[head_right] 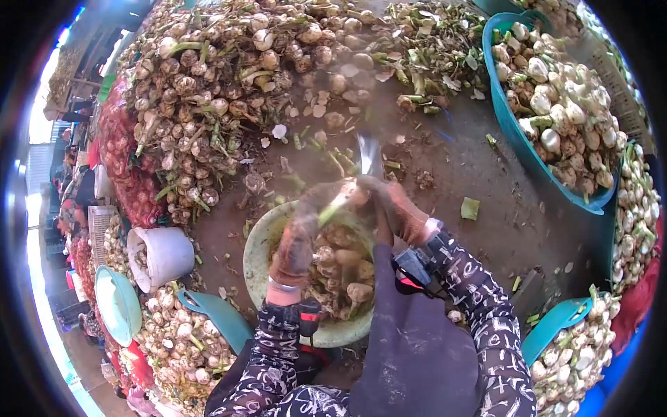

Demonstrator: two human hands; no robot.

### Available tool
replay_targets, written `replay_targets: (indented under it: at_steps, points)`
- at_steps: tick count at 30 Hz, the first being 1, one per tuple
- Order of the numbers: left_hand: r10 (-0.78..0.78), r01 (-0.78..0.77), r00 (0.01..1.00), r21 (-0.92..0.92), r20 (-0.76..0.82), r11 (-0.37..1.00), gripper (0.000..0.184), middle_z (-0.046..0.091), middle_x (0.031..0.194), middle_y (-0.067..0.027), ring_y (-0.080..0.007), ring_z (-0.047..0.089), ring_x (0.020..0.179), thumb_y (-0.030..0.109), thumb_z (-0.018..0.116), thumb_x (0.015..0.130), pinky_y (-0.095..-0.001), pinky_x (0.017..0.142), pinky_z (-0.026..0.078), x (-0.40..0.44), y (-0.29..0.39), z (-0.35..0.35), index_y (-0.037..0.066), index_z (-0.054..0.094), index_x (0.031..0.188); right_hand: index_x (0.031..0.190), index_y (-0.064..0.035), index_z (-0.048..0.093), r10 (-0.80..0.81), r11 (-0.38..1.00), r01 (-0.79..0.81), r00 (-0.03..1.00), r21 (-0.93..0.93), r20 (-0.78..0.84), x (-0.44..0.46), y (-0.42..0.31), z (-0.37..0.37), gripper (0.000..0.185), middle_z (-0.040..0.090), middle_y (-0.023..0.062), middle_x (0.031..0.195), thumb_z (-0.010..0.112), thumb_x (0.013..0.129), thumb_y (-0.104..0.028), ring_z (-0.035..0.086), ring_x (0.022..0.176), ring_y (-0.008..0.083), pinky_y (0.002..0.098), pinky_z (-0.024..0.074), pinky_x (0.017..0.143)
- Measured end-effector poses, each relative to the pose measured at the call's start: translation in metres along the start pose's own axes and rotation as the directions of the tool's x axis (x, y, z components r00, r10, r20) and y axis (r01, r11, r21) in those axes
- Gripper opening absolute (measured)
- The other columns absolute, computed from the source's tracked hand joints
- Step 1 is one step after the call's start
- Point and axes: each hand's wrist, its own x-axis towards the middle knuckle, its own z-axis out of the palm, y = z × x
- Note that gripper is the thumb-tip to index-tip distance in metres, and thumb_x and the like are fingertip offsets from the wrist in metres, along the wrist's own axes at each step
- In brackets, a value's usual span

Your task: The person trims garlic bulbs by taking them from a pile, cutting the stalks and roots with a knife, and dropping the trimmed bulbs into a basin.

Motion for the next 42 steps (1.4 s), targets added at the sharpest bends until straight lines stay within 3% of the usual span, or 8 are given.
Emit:
replay_targets:
  at_steps: [6, 10, 17, 21, 24, 28, 37, 42]
  points:
    - [0.130, 0.000, 0.981, 0.675, -0.143, 0.738, 0.054, 0.058, 0.104, -0.0054, -0.0133, 0.058, 0.090, 0.003, 0.066, 0.079, -0.0238, 0.075, 0.049, 0.021, -0.039, -0.016, 0.009, 0.040, 0.127, 0.098, -0.0050, 0.062, -0.485, 0.385, 0.328, 0.867, -0.863, 0.113, -0.005, -0.003, 0.023, 0.037, 0.065, 0.0127, 0.085, 0.066, 0.080, -0.037, 0.063, 0.075, 0.0208, 0.0325, 0.0498, 0.069]
    - [0.093, -0.087, 0.993, 0.073, -0.078, 0.993, 0.055, 0.057, 0.107, -0.0056, -0.0154, 0.058, 0.095, 0.012, 0.074, 0.076, -0.0292, 0.081, 0.050, 0.014, -0.027, -0.009, 0.007, 0.044, 0.122, 0.089, -0.0073, 0.061, -0.609, 0.443, 0.330, 0.793, -0.833, -0.010, -0.035, -0.035, 0.023, 0.025, 0.064, 0.0144, 0.077, 0.064, 0.081, -0.031, 0.064, 0.070, 0.0246, 0.0371, 0.0494, 0.063]
    - [0.146, -0.037, 0.979, 0.576, -0.144, 0.817, 0.060, 0.058, 0.108, -0.0072, -0.0166, 0.058, 0.097, 0.023, 0.078, 0.073, -0.0308, 0.083, 0.049, 0.007, -0.035, -0.012, 0.006, 0.046, 0.120, 0.080, -0.0068, 0.054, -0.557, -0.172, 0.376, 0.725, -0.910, 0.405, -0.065, -0.025, 0.033, 0.020, 0.059, 0.0158, 0.073, 0.067, 0.076, -0.021, 0.060, 0.068, 0.0341, 0.0407, 0.0470, 0.057]
    - [0.344, -0.165, 0.938, 0.822, -0.040, 0.546, 0.057, 0.062, 0.099, -0.0065, -0.0181, 0.060, 0.090, 0.033, 0.079, 0.071, -0.0302, 0.078, 0.050, -0.003, -0.049, -0.024, 0.003, 0.053, 0.111, 0.084, -0.0070, 0.057, -0.556, -0.210, 0.331, 0.734, -0.920, 0.391, -0.045, -0.012, 0.022, 0.025, 0.058, 0.0135, 0.070, 0.068, 0.072, -0.025, 0.060, 0.068, 0.0349, 0.0423, 0.0474, 0.060]
    - [0.141, -0.082, 0.963, 0.250, -0.231, 0.965, 0.048, 0.064, 0.093, -0.0067, -0.0171, 0.061, 0.087, 0.023, 0.076, 0.071, -0.0298, 0.078, 0.050, -0.010, -0.052, -0.015, 0.000, 0.055, 0.107, 0.090, -0.0056, 0.060, -0.562, -0.212, 0.306, 0.738, -0.928, 0.372, -0.030, -0.003, 0.006, 0.026, 0.061, 0.0156, 0.075, 0.067, 0.074, -0.025, 0.061, 0.071, 0.0354, 0.0420, 0.0487, 0.062]
    - [0.438, -0.399, 0.893, 0.274, -0.101, 0.875, 0.055, 0.062, 0.102, -0.0109, -0.0188, 0.061, 0.093, 0.015, 0.075, 0.068, -0.0315, 0.084, 0.049, -0.023, 0.000, 0.044, -0.001, 0.050, 0.114, 0.087, -0.0067, 0.062, -0.503, 0.006, -0.212, 0.844, -0.977, -0.187, -0.005, -0.006, -0.078, 0.021, 0.065, 0.0177, 0.083, 0.061, 0.077, -0.025, 0.063, 0.080, 0.0369, 0.0457, 0.0500, 0.070]
    - [0.391, -0.221, 0.920, 0.804, -0.015, 0.552, 0.052, 0.064, 0.096, -0.0087, -0.0161, 0.062, 0.084, 0.016, 0.078, 0.070, -0.0294, 0.075, 0.050, -0.015, -0.043, -0.012, -0.001, 0.052, 0.112, 0.081, -0.0091, 0.053, -0.576, -0.295, 0.435, 0.629, -0.850, 0.522, -0.061, -0.009, 0.025, 0.030, 0.058, 0.0109, 0.070, 0.072, 0.068, -0.028, 0.061, 0.064, 0.0305, 0.0406, 0.0484, 0.056]
    - [0.210, -0.097, 0.956, 0.456, -0.204, 0.885, 0.055, 0.064, 0.097, -0.0083, -0.0169, 0.061, 0.084, 0.015, 0.078, 0.068, -0.0302, 0.076, 0.051, -0.017, -0.038, -0.008, -0.001, 0.052, 0.114, 0.080, -0.0074, 0.054, -0.615, -0.222, 0.378, 0.662, -0.899, 0.430, -0.015, 0.011, -0.005, 0.022, 0.058, 0.0134, 0.070, 0.068, 0.071, -0.022, 0.059, 0.066, 0.0334, 0.0420, 0.0471, 0.058]
